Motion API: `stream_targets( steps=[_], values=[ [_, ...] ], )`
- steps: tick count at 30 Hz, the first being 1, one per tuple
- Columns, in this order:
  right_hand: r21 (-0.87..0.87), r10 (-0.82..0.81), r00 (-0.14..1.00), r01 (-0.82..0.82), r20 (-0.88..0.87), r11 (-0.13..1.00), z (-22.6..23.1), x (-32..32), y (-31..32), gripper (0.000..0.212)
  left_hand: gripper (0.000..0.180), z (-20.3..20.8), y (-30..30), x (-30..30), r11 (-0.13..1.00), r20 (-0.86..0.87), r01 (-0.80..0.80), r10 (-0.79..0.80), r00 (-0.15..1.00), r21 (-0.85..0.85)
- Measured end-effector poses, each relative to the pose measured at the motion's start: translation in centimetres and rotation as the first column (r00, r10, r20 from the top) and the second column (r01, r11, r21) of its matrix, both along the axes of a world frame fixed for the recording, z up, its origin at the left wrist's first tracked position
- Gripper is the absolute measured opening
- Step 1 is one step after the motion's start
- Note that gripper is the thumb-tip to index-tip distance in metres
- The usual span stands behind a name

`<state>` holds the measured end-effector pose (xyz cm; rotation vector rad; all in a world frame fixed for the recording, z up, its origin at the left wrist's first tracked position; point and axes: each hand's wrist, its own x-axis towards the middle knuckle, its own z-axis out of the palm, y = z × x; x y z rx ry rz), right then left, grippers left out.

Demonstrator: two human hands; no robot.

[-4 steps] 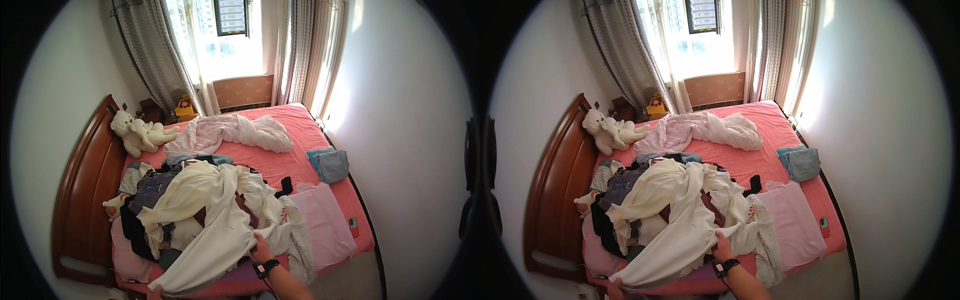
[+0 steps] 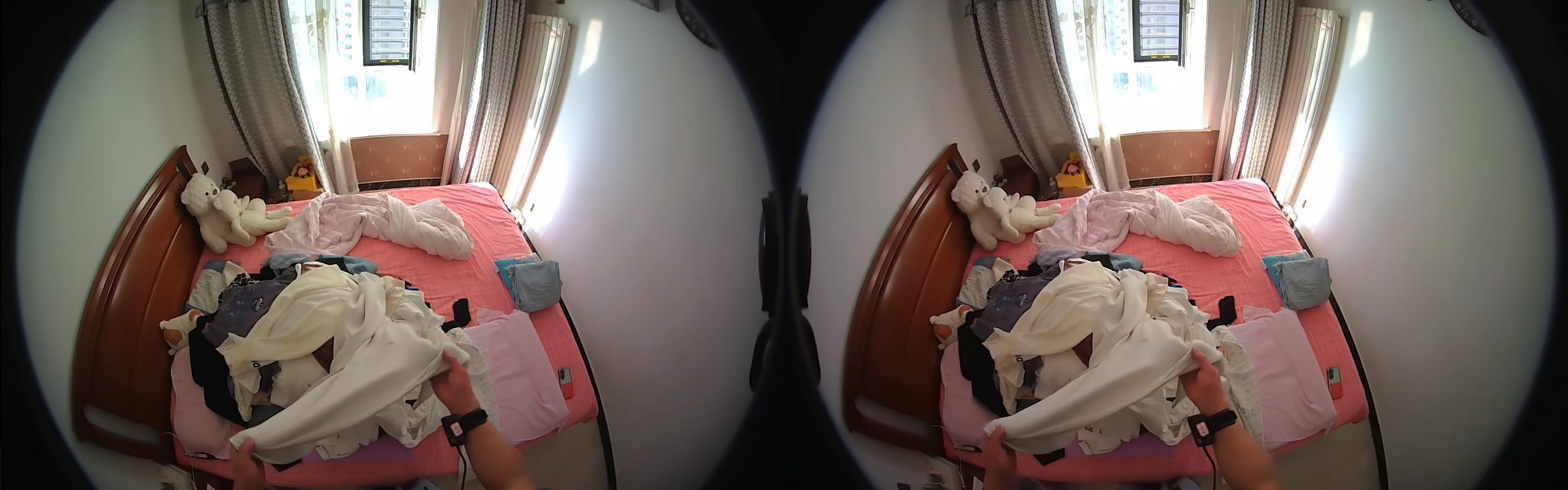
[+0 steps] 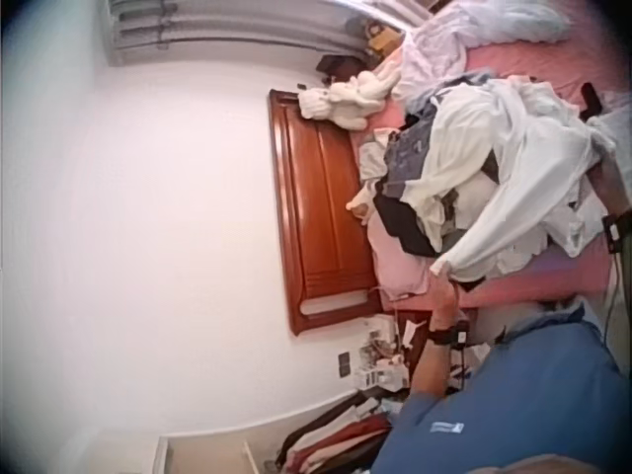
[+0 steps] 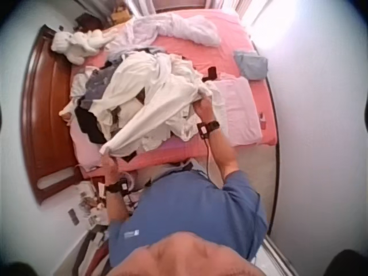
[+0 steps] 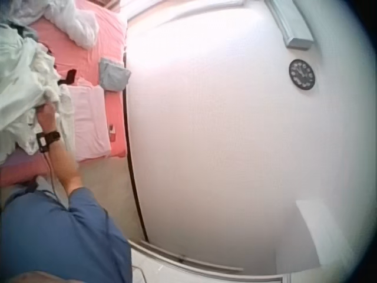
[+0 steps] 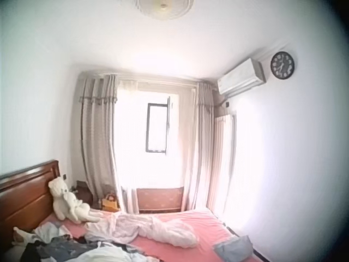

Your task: The person folds various garments on a bed, including white pants, a white shirt, a white t-shirt, and a maroon long-sleeved shirt. Each item is smoothed, folded into a neat rectangle, and placed in a growing stack on the bed.

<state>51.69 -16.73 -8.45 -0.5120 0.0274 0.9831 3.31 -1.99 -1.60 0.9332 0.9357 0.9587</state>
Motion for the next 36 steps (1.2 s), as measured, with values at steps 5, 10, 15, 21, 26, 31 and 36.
stream_targets(
  steps=[5,10,15,21,26,31,36],
  values=[
    [0.098,-0.198,0.899,0.173,0.390,0.980,14.9,3.1,-1.9,0.035,0.041,7.9,6.9,5.1,0.979,0.131,0.093,-0.118,0.984,0.179],
    [0.129,-0.313,0.654,0.315,0.688,0.940,24.9,5.6,-5.9,0.035,0.029,12.4,9.2,11.8,0.962,0.228,0.092,-0.153,0.962,0.258],
    [0.102,-0.342,0.378,0.530,0.860,0.842,29.3,10.0,-11.8,0.033,0.028,18.7,7.7,17.7,0.892,0.176,0.073,-0.167,0.970,0.446],
    [-0.027,-0.406,0.658,0.544,0.634,0.839,29.2,17.2,-16.4,0.034,0.032,19.9,0.4,23.5,0.874,0.068,0.083,-0.132,0.989,0.479],
    [-0.280,-0.122,0.817,0.328,0.564,0.902,24.3,26.6,-15.7,0.038,0.032,15.4,0.1,30.7,0.877,-0.026,0.007,0.006,1.000,0.480],
    [-0.084,-0.079,0.722,0.187,0.687,0.979,24.7,33.0,-18.0,0.034,0.033,22.2,-1.6,35.0,0.796,0.000,-0.052,0.065,0.998,0.603],
    [0.127,-0.243,0.572,0.235,0.783,0.964,25.5,34.5,-26.1,0.042,0.036,25.8,-10.5,37.1,0.779,-0.013,-0.003,0.015,1.000,0.627]
  ],
)
